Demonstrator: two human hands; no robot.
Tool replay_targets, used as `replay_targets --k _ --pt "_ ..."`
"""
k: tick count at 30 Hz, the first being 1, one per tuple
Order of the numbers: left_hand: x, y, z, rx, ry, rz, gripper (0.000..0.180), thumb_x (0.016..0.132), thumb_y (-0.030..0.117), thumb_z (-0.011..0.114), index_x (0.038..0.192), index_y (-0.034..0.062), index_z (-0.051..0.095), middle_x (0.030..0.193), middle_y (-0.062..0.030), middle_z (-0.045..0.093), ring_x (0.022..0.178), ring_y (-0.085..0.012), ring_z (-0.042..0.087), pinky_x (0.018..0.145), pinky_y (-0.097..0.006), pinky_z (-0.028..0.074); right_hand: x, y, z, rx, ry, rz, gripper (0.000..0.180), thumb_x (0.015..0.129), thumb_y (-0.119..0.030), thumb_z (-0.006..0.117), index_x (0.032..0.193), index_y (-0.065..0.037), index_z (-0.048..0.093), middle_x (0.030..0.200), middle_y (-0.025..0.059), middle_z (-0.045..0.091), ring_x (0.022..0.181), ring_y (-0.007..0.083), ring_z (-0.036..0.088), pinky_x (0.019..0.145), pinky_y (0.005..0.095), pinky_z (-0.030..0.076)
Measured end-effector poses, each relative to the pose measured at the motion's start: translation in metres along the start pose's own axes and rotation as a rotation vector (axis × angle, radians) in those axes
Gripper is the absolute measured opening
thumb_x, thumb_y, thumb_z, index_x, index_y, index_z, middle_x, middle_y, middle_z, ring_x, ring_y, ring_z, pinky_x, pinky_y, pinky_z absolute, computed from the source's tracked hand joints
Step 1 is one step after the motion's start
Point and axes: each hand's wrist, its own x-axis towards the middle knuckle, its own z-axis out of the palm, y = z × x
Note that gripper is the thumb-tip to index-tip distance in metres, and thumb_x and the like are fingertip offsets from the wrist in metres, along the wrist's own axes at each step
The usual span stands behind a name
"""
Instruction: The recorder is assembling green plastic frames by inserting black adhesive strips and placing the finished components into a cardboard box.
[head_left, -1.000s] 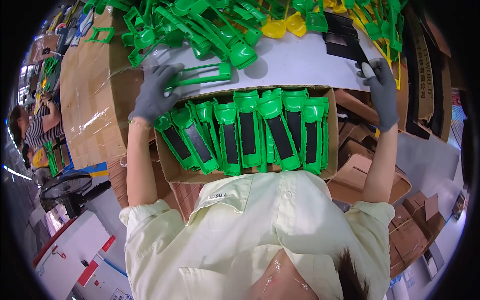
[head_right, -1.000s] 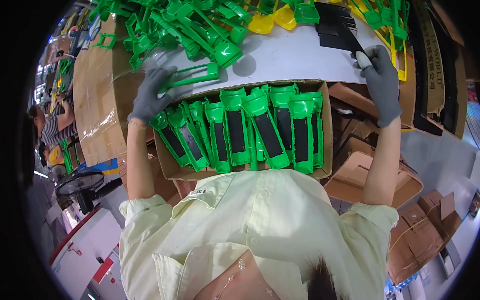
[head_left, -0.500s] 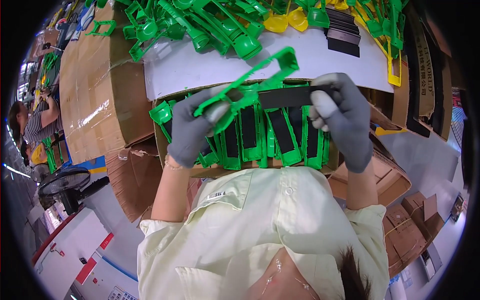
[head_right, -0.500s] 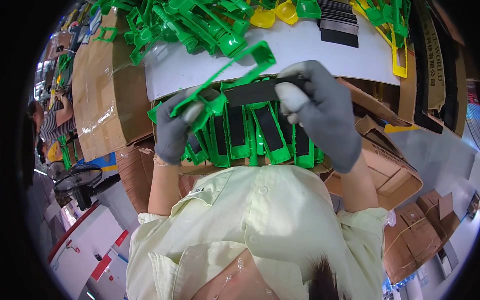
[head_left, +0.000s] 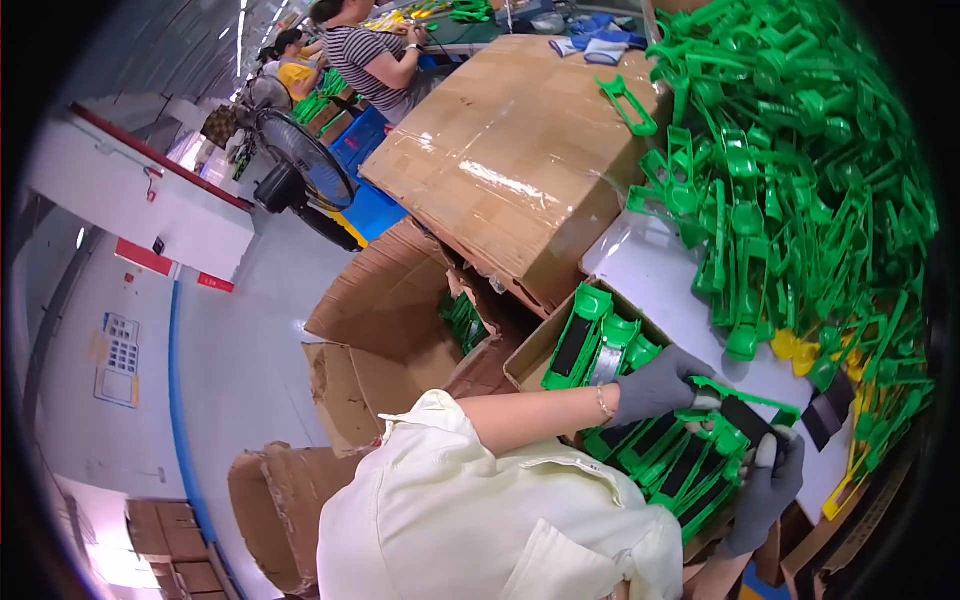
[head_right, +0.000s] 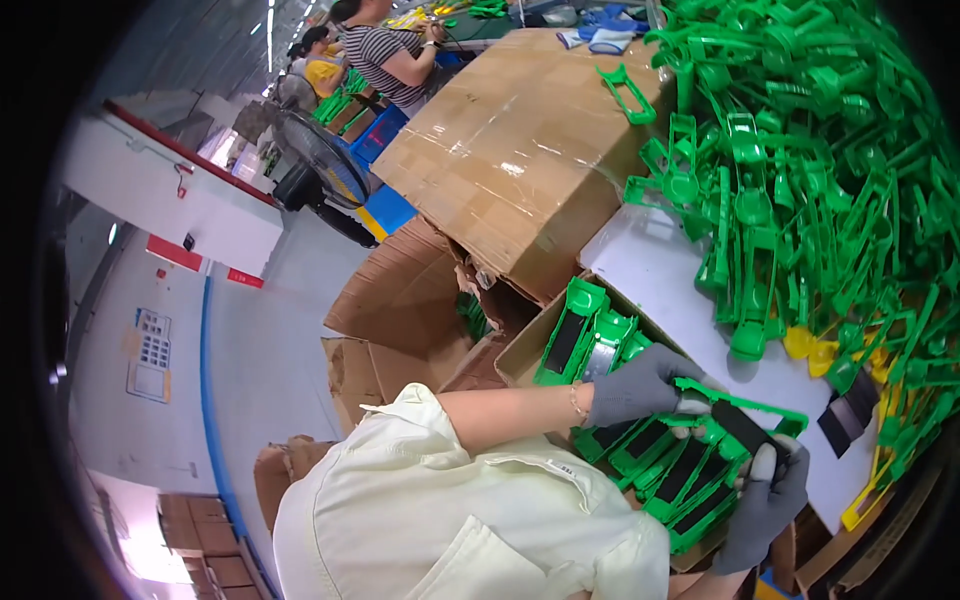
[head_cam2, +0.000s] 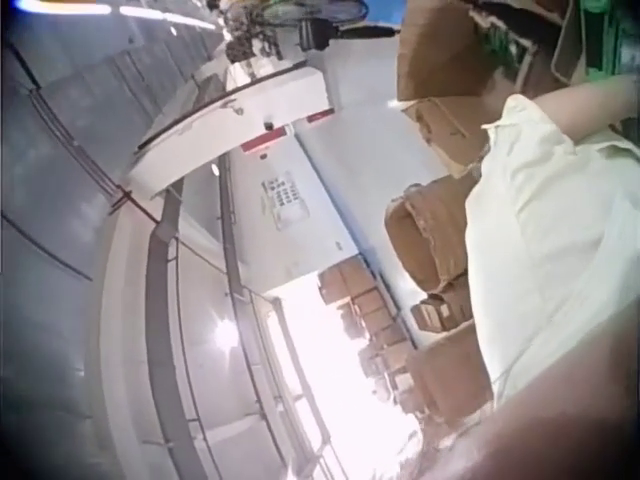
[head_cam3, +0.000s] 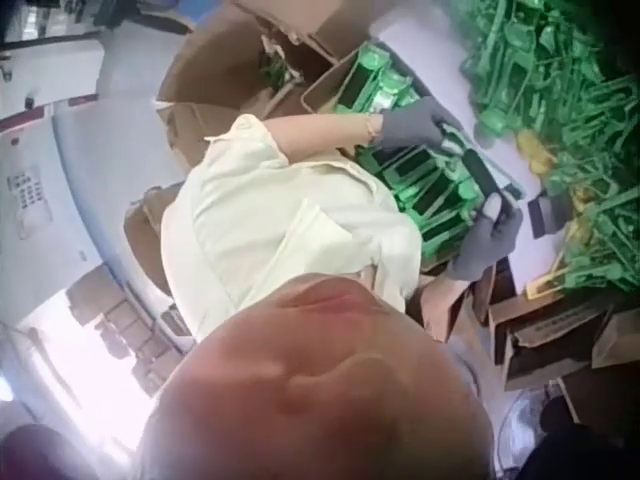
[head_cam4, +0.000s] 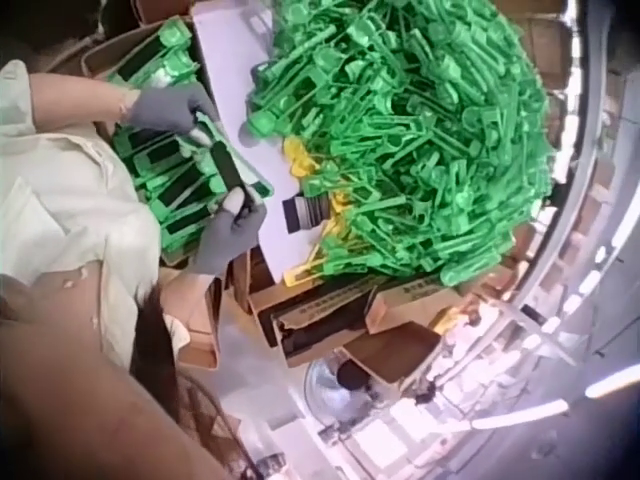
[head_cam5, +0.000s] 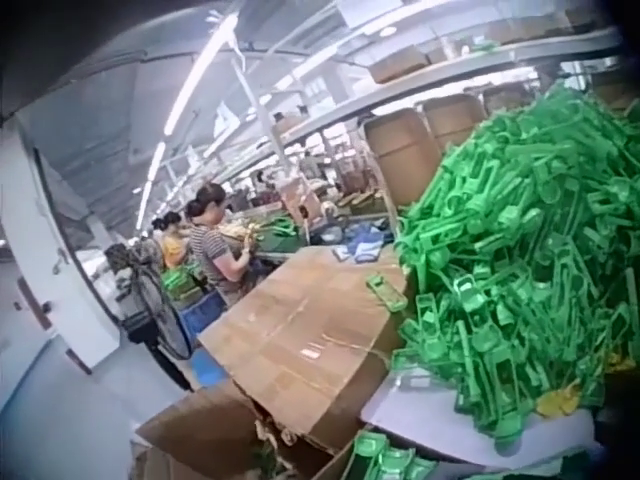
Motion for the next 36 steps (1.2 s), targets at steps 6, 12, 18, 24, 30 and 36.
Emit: replay_targets --k 6,12,18,24,30,36 --pt "-0.004 0.003 0.000 -0.060 -0.043 -0.017 0.025 0.084 0.001 0.062 0.109 -0.0023 0.062 0.086 -0.0104 0.066 0.071 -0.0146 0.067 0.057 -0.023 0.057 -0.008 -0.008 0.009 -0.076 0.040 0.000 0.011 0.093 -0.017 0.052 0.095 -0.006 0.053 0.057 -0.0025 0.046 0.044 0.0020 0.039 0.040 0.0159 0.027" --pt "-0.006 -0.003 0.005 -0.029 -0.034 -0.015 0.023 0.085 0.002 0.062 0.108 -0.0024 0.062 0.085 -0.0098 0.066 0.069 -0.0133 0.066 0.055 -0.022 0.056 -0.018 -0.015 0.010 -0.132 0.072 0.040 0.011 0.093 -0.018 0.052 0.093 -0.006 0.052 0.056 -0.0024 0.047 0.043 0.0017 0.038 0.039 0.0160 0.025" --pt "-0.002 0.001 0.013 0.024 -0.009 -0.022 0.022 0.084 0.006 0.064 0.104 -0.0025 0.063 0.077 -0.0074 0.065 0.063 -0.0098 0.063 0.054 -0.022 0.054 -0.007 -0.007 0.007 -0.094 0.003 0.144 0.012 0.091 -0.018 0.054 0.095 -0.007 0.052 0.058 -0.0022 0.048 0.046 0.0027 0.041 0.042 0.0168 0.028" --pt "-0.004 0.003 0.004 0.122 -0.104 0.064 0.020 0.083 0.005 0.066 0.102 -0.0013 0.064 0.074 -0.0062 0.065 0.059 -0.0084 0.061 0.052 -0.021 0.052 -0.009 0.007 -0.004 -0.457 0.392 -0.309 0.035 0.079 -0.020 0.068 0.107 -0.005 0.053 0.079 0.0024 0.057 0.061 0.0086 0.050 0.057 0.0211 0.042" --pt "-0.012 0.006 0.001 0.177 -0.180 -0.141 0.017 0.081 0.007 0.068 0.097 0.0048 0.067 0.077 -0.0046 0.066 0.058 -0.0086 0.061 0.050 -0.021 0.049 -0.034 0.015 -0.010 -0.174 -0.061 0.053 0.008 0.079 -0.004 0.059 0.085 0.001 0.061 0.064 0.0041 0.057 0.050 0.0082 0.052 0.044 0.0216 0.039" --pt "-0.016 0.003 -0.005 0.251 -0.096 -0.362 0.018 0.080 0.008 0.068 0.097 0.0050 0.061 0.083 -0.0045 0.064 0.059 -0.0085 0.061 0.047 -0.021 0.046 -0.060 0.031 0.012 -0.469 -0.003 -0.147 0.020 0.081 -0.024 0.066 0.078 -0.004 0.061 0.059 0.0134 0.056 0.050 0.0268 0.056 0.048 0.0353 0.042"
